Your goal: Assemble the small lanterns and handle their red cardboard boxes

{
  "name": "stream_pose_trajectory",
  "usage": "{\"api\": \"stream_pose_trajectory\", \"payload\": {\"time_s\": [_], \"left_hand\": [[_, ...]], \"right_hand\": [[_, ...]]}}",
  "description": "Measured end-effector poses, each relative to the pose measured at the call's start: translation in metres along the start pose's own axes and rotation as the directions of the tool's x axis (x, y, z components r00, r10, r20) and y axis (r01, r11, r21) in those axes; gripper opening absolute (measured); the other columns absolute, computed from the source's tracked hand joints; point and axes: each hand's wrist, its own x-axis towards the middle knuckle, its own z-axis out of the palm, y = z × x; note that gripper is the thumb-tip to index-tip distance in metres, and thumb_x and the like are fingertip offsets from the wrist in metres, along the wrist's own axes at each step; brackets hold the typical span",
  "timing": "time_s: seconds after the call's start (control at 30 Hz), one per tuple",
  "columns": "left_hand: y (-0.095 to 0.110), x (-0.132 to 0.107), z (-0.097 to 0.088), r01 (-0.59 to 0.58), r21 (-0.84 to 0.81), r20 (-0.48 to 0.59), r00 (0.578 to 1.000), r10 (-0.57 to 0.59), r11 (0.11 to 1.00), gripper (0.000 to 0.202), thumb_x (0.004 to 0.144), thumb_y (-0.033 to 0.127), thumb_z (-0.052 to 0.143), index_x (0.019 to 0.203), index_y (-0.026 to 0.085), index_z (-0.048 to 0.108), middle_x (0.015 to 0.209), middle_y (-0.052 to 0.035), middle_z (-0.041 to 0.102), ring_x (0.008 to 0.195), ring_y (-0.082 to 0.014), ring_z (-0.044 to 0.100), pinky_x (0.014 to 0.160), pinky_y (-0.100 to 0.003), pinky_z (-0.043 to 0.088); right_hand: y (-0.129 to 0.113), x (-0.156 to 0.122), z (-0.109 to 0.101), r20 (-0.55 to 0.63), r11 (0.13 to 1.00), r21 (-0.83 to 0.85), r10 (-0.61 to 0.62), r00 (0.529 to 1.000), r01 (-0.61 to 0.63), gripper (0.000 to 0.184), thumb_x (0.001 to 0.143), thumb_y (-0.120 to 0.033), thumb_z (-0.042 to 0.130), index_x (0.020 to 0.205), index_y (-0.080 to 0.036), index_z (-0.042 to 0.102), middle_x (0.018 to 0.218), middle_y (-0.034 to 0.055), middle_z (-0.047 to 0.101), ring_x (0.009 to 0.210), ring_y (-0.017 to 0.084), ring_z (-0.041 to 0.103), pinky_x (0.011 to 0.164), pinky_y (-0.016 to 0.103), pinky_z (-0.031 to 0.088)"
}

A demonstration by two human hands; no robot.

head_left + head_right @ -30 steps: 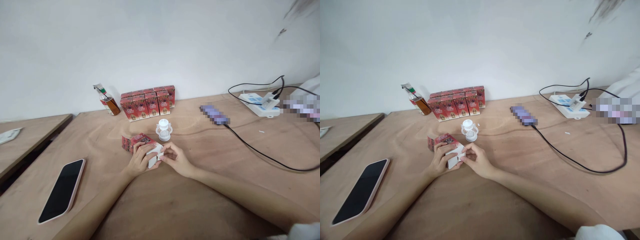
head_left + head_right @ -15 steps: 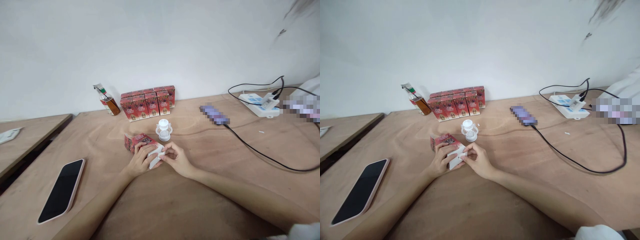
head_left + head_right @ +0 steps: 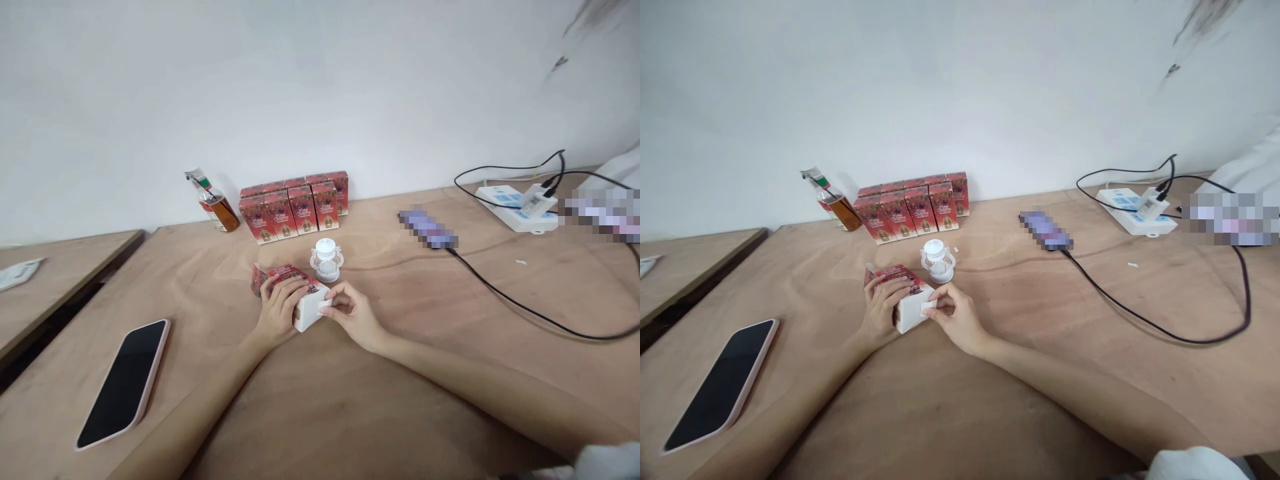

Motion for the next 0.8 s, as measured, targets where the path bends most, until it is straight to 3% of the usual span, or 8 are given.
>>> {"api": "stream_pose_trajectory", "payload": {"time_s": [0.3,0.53,0.8], "left_hand": [[-0.0006,-0.0005,-0.0019,-0.02,0.003,-0.003,1.0,0.02,1.0,0.041,0.082,0.032,0.053,0.119,0.022,0.04,0.099,-0.0102,0.065,0.094,-0.0225,0.06,0.09,-0.045,0.033],[-0.0001,-0.0035,-0.003,-0.066,0.011,-0.086,0.994,0.067,0.998,0.038,0.082,0.027,0.054,0.117,0.021,0.042,0.096,-0.0099,0.066,0.093,-0.0227,0.061,0.092,-0.047,0.032],[0.0035,-0.003,-0.004,-0.133,-0.036,-0.092,0.987,0.129,0.99,0.029,0.086,0.028,0.051,0.113,0.021,0.045,0.093,-0.0088,0.068,0.096,-0.0218,0.062,0.095,-0.046,0.032]], "right_hand": [[-0.0023,-0.0007,-0.0005,0.028,1.0,0.004,-0.002,1.0,0.002,0.029,0.067,-0.035,0.073,0.08,-0.022,0.05,0.07,-0.0035,0.06,0.066,0.011,0.06,0.063,0.025,0.049],[-0.0027,-0.0008,-0.0025,0.103,0.998,0.026,-0.06,0.993,0.057,0.042,0.065,-0.03,0.076,0.101,-0.025,0.055,0.088,-0.0012,0.063,0.075,0.011,0.06,0.069,0.026,0.049],[0.0001,-0.0017,-0.0039,0.146,0.994,-0.075,-0.072,0.987,0.083,0.05,0.06,-0.032,0.08,0.103,-0.025,0.056,0.092,-0.0004,0.06,0.071,0.011,0.055,0.067,0.025,0.046]]}}
